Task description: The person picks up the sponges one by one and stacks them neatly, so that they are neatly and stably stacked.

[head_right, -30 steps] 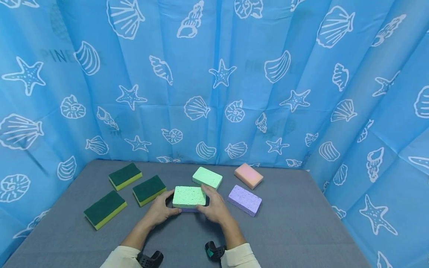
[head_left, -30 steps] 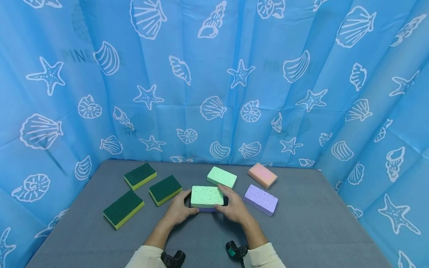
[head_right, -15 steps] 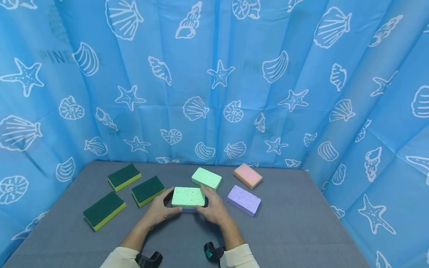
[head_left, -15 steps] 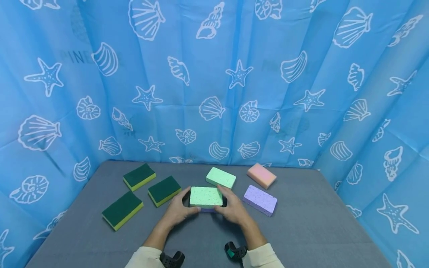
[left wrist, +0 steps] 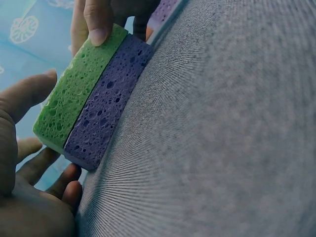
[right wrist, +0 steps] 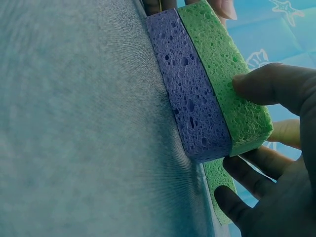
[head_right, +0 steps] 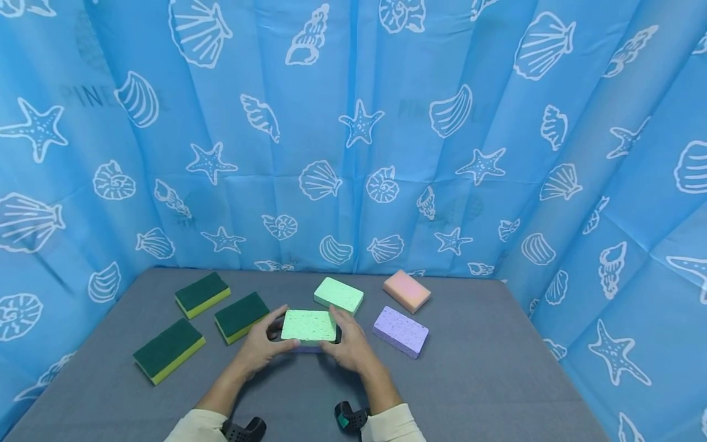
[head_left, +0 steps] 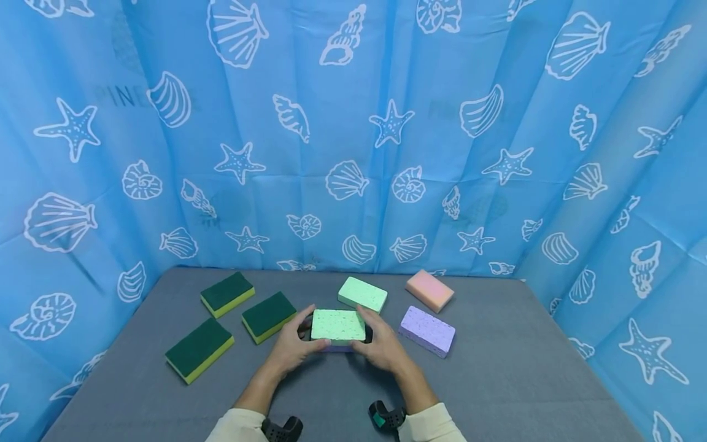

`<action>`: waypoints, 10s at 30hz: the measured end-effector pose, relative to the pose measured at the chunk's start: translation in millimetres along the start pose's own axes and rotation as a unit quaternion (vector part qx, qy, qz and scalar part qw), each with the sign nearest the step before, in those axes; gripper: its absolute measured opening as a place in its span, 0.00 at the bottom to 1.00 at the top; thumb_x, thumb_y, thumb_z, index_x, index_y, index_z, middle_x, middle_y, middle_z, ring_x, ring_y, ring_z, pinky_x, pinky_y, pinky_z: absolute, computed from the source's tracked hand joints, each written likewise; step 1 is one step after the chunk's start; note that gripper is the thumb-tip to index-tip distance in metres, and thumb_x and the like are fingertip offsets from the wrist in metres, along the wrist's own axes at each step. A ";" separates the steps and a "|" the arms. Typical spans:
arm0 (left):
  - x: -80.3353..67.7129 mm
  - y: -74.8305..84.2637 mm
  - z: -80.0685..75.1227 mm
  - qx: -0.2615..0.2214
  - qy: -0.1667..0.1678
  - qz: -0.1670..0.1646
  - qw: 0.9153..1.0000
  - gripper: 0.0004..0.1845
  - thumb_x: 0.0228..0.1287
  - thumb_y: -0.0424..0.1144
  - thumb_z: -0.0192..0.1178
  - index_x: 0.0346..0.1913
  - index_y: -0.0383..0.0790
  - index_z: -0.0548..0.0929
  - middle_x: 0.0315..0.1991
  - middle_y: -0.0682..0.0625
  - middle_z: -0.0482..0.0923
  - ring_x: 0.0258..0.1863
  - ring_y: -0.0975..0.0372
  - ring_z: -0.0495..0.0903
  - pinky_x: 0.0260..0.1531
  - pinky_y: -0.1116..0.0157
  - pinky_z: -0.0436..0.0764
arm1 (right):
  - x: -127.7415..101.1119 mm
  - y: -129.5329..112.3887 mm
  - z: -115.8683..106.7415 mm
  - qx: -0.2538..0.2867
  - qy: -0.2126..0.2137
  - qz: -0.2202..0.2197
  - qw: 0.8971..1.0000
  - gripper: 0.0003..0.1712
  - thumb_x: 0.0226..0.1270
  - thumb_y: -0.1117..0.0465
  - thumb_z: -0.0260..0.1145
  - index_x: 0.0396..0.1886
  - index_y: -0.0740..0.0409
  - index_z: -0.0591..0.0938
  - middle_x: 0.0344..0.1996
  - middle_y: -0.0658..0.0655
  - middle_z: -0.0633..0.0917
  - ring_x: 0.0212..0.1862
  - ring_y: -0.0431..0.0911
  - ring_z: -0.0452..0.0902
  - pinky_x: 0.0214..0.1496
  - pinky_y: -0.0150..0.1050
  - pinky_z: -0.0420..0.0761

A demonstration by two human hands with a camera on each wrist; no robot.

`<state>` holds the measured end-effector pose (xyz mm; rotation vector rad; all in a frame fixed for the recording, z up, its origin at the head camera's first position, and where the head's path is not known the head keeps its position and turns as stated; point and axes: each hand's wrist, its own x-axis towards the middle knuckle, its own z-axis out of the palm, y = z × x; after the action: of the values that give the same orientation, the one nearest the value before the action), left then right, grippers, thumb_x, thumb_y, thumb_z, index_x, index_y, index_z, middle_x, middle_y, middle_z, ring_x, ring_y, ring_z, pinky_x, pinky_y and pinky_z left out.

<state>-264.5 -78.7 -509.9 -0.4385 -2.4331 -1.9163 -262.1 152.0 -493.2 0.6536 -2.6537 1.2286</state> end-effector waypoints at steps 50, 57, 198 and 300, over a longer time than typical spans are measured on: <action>-0.5 -6.1 0.4 0.021 0.000 0.011 1.000 0.41 0.57 0.40 0.71 0.70 0.30 0.64 0.65 0.34 0.65 0.60 0.42 0.68 0.56 0.42 0.66 | -44.5 -37.8 -128.8 -0.043 0.156 -0.018 0.987 0.48 0.54 0.61 0.75 0.72 0.65 0.62 0.67 0.66 0.65 0.66 0.62 0.60 0.58 0.68 0.62; -2.7 1.4 0.2 0.012 -0.001 0.007 1.000 0.40 0.58 0.38 0.70 0.70 0.30 0.65 0.65 0.34 0.65 0.61 0.43 0.67 0.57 0.42 0.66 | -53.7 -28.8 -136.8 -0.056 0.167 0.013 0.984 0.49 0.55 0.59 0.75 0.73 0.65 0.61 0.66 0.66 0.66 0.65 0.63 0.61 0.56 0.70 0.62; -0.4 -6.7 2.7 0.019 0.010 -0.017 1.000 0.41 0.55 0.40 0.73 0.70 0.33 0.66 0.63 0.35 0.67 0.60 0.44 0.68 0.58 0.43 0.65 | -22.7 -43.5 -98.8 0.002 0.120 -0.011 0.993 0.44 0.51 0.67 0.77 0.67 0.73 0.67 0.61 0.64 0.74 0.54 0.53 0.73 0.53 0.54 0.75; -1.6 -5.6 4.8 0.030 0.016 -0.023 0.999 0.43 0.53 0.42 0.74 0.70 0.33 0.65 0.64 0.36 0.67 0.60 0.44 0.69 0.59 0.43 0.65 | 3.8 -16.9 -17.6 0.005 -0.023 0.072 0.997 0.43 0.61 0.60 0.72 0.72 0.64 0.63 0.69 0.65 0.65 0.69 0.61 0.57 0.66 0.58 0.58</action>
<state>-263.4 -75.7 -516.7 -0.3509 -2.4953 -1.8456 -258.9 154.3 -468.8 0.5072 -2.7772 1.2789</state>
